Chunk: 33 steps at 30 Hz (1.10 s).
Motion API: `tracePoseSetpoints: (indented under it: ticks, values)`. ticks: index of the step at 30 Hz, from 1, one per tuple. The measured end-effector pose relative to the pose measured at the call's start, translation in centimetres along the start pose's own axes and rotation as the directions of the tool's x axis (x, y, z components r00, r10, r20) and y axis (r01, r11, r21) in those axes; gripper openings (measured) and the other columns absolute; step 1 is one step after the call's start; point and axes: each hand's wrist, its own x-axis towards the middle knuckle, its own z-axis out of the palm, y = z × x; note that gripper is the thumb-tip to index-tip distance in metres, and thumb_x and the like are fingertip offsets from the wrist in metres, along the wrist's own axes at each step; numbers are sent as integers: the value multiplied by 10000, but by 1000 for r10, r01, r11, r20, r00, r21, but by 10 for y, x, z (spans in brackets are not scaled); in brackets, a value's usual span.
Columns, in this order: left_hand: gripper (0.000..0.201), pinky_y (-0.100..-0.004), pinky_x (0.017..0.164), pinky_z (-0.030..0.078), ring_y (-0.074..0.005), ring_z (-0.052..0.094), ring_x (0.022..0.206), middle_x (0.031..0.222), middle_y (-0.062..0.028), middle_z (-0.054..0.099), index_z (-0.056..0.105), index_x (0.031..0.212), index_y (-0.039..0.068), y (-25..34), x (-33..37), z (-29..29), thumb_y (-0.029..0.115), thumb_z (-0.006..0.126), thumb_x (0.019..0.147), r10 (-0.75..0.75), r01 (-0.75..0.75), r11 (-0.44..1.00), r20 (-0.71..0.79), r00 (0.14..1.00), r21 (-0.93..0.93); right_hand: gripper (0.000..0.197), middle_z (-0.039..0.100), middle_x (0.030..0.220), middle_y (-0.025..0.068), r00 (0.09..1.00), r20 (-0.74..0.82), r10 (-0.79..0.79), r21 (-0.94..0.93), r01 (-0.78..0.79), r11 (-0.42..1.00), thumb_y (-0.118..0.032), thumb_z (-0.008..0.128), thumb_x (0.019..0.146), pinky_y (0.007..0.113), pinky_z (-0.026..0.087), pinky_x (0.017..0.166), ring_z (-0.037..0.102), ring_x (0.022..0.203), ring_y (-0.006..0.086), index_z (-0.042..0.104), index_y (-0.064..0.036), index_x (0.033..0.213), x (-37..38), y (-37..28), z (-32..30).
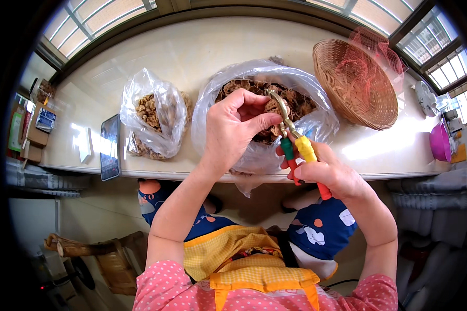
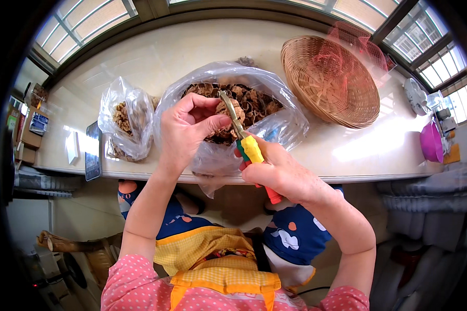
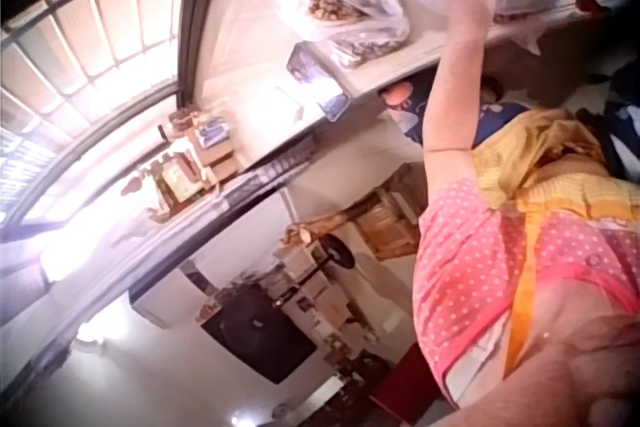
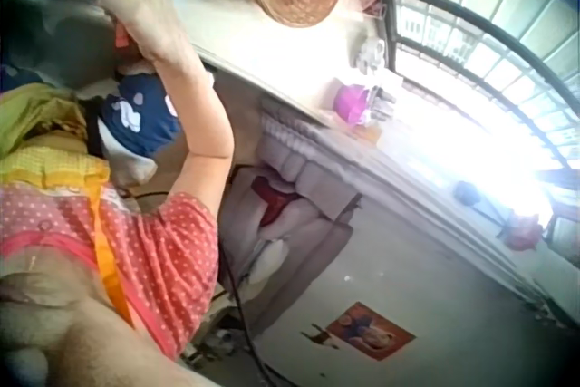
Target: The person cracks walnuts using a handheld tool and removes the nutmeat from the shells. They pick individual walnuts from a plastic bag, use the tool to break the shells, and then manually separate the meat from the broken shells, placing the components into different bags and a basket.
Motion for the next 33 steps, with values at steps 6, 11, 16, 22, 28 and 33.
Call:
tracePoseSetpoints:
  ticks: [6, 11, 16, 22, 28, 33]
  values:
    - [238, -225, 692, 528, -80, 626, 739, 828, -74, 679, 609, 924, -26, 0, -1, 1, 48, 774, 769, 36, -37, 999, -40, 999, -37, 374, 536, 781, 64, 999, -30, 12, 4, -12, 1000, -211, 546, 725, 268, 413, 591, 497, 690, 127, 515, 31, 1008, 0, 0, 2]
    - [232, -231, 703, 531, -89, 625, 751, 833, -73, 673, 595, 911, -22, -1, 1, -1, 50, 768, 776, 39, -40, 999, -48, 998, -13, 271, 512, 716, 49, 998, -19, -60, -13, 60, 998, -190, 525, 725, 270, 413, 538, 498, 632, 119, 500, 13, 903, 9, 2, 0]
    - [240, -221, 703, 524, -86, 621, 777, 868, -67, 661, 584, 948, -22, -2, 3, -4, 31, 754, 786, 19, -18, 999, -33, 999, 28, 265, 509, 682, 48, 999, -12, -29, -40, 29, 999, -186, 529, 722, 269, 414, 529, 495, 602, 109, 494, 16, 891, 14, 0, -4]
    - [251, -211, 701, 522, -88, 621, 795, 902, -67, 648, 567, 983, -23, -4, 6, -7, 4, 735, 799, -22, 22, 999, 3, 1000, 31, 283, 545, 724, 63, 999, 17, -42, -25, 42, 999, -192, 546, 725, 259, 430, 561, 535, 647, 124, 513, 26, 902, 18, 5, -9]
    - [247, -213, 715, 529, -91, 623, 795, 897, -70, 645, 568, 980, -27, -2, 6, -11, 8, 735, 801, -30, 29, 999, 25, 999, 33, 472, 604, 932, 118, 997, 71, 15, 62, -20, 998, -166, 540, 726, 281, 465, 720, 573, 804, 166, 526, 103, 1114, 16, 4, -11]
    - [239, -213, 718, 531, -89, 622, 797, 894, -73, 650, 572, 977, -30, -2, 6, -10, 11, 733, 805, -18, 17, 998, 22, 1000, 67, 371, 577, 840, 92, 999, 48, 19, -25, -17, 1000, -177, 545, 734, 270, 445, 636, 548, 718, 140, 526, 62, 1017, 17, 2, -9]
